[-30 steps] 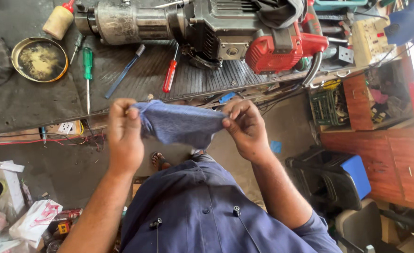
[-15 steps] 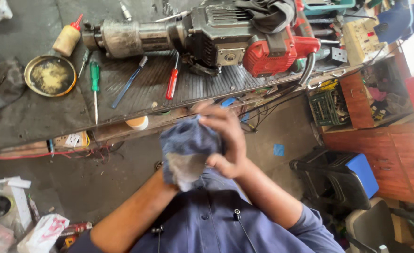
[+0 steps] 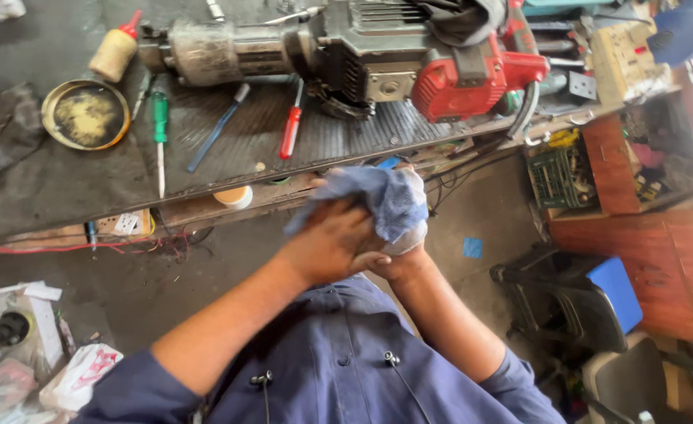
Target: The person cleans a red and grey power tool with a cloth, then uses a screwdriver and a cordless drill to remove screws from the tool's housing. The person then wraps a screwdriver in a cloth and places it in a drawer.
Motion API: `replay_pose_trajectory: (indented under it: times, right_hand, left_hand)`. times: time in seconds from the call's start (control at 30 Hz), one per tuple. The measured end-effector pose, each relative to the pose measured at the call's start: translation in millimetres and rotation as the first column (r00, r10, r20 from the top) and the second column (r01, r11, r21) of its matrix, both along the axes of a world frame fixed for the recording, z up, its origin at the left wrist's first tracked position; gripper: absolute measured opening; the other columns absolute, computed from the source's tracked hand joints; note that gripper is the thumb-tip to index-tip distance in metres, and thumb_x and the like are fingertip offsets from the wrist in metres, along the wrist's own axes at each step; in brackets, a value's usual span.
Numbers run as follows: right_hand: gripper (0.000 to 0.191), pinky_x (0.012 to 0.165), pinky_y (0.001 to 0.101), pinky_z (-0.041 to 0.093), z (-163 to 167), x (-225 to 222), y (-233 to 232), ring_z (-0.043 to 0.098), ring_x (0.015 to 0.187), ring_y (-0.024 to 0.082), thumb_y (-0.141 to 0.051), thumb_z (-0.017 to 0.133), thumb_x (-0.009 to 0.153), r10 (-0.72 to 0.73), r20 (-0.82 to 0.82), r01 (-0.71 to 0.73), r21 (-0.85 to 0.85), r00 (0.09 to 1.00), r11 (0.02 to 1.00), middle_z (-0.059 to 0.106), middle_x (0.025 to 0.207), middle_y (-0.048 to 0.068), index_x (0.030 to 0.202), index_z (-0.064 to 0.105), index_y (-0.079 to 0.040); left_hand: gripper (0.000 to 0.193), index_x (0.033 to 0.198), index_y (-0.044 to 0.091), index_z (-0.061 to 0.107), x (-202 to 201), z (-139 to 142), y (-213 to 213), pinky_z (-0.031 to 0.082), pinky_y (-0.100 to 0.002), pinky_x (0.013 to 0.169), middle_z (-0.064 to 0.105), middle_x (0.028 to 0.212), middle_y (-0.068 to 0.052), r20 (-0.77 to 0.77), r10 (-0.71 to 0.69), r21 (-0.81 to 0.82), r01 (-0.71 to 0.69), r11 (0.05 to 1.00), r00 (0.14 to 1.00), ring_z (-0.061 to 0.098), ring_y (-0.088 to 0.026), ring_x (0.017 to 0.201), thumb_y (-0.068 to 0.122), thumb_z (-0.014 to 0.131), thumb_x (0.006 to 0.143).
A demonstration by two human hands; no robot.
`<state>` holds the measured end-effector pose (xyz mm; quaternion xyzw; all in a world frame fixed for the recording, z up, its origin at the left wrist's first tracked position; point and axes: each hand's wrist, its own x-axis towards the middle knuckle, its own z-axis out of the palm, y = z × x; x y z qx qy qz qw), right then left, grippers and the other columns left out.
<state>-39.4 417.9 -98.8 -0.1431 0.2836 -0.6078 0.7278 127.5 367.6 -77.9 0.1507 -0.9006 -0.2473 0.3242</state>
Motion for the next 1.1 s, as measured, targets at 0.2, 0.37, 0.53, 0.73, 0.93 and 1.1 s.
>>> replay_pose_trajectory:
  times: [0.2,0.37,0.53,0.73,0.93,1.1]
  right_hand:
    - [0.091,0.121,0.0447,0.037,-17.2,-17.4,35.1,0.056,0.115,0.024,-0.078,0.034,0.112,0.429,0.353,-0.414,-0.122,0.831,0.902,0.062,0.113,0.008,0.136,0.052,0.008]
    - [0.107,0.122,0.0461,0.043,26.9,-48.3,15.1,0.056,0.142,0.028,-0.089,0.041,0.092,0.549,-0.804,-0.895,0.048,0.229,0.444,0.056,0.153,0.017,0.152,0.048,-0.001]
    - [0.109,0.114,0.0495,0.054,92.5,-63.6,7.9,0.067,0.134,0.035,-0.069,0.077,0.082,0.459,-0.689,-0.718,-0.129,0.561,0.684,0.067,0.139,0.026,0.159,0.042,0.000]
    - [0.066,0.114,0.0437,0.045,64.3,8.6,14.1,0.057,0.132,0.028,-0.056,0.076,0.093,-0.600,-0.655,-0.134,-0.719,0.459,0.682,0.051,0.143,0.018,0.131,0.050,-0.008]
    - [0.044,0.064,0.0428,0.058,39.4,-2.3,24.2,0.068,0.064,0.026,-0.049,0.065,0.099,-0.364,-0.452,0.331,-0.153,0.814,0.931,0.065,0.079,0.014,0.118,0.059,-0.009]
    - [0.037,0.062,0.0353,0.054,44.6,-25.5,14.2,0.062,0.066,0.021,-0.038,0.061,0.119,-0.309,0.107,0.313,-0.023,0.945,0.949,0.061,0.085,0.009,0.109,0.057,-0.003]
  left_hand:
    - [0.070,0.107,0.006,0.072,6.9,39.4,-28.4,0.054,-0.048,0.075,0.073,0.093,-0.017,0.245,-0.026,0.052,0.014,0.999,0.969,0.070,-0.037,0.083,0.071,0.064,0.083]
    - [0.068,0.086,0.006,0.071,6.7,47.9,-38.3,0.056,-0.045,0.078,0.072,0.085,-0.017,0.642,-0.247,0.224,0.131,0.966,0.726,0.071,-0.035,0.082,0.074,0.063,0.085]
    - [0.049,0.107,0.005,0.066,25.8,47.6,-46.1,0.055,-0.041,0.080,0.072,0.091,-0.013,-0.124,-0.364,0.880,0.272,0.390,0.923,0.066,-0.026,0.085,0.052,0.057,0.098]
    - [0.053,0.130,0.005,0.049,-27.1,33.1,33.3,0.049,-0.046,0.093,0.060,0.118,-0.020,-0.470,0.315,0.879,0.406,0.249,0.825,0.059,-0.035,0.106,0.048,0.058,0.101]
    - [0.069,0.154,0.004,0.033,-33.0,24.8,46.4,0.043,-0.052,0.106,0.049,0.145,-0.026,-0.160,-0.100,0.394,0.156,0.906,0.982,0.051,-0.044,0.128,0.043,0.058,0.103]
    - [0.077,0.167,0.005,0.031,-12.7,68.9,32.0,0.049,-0.050,0.106,0.046,0.148,-0.031,0.185,-0.188,0.074,0.177,0.981,0.965,0.057,-0.042,0.128,0.043,0.062,0.107]
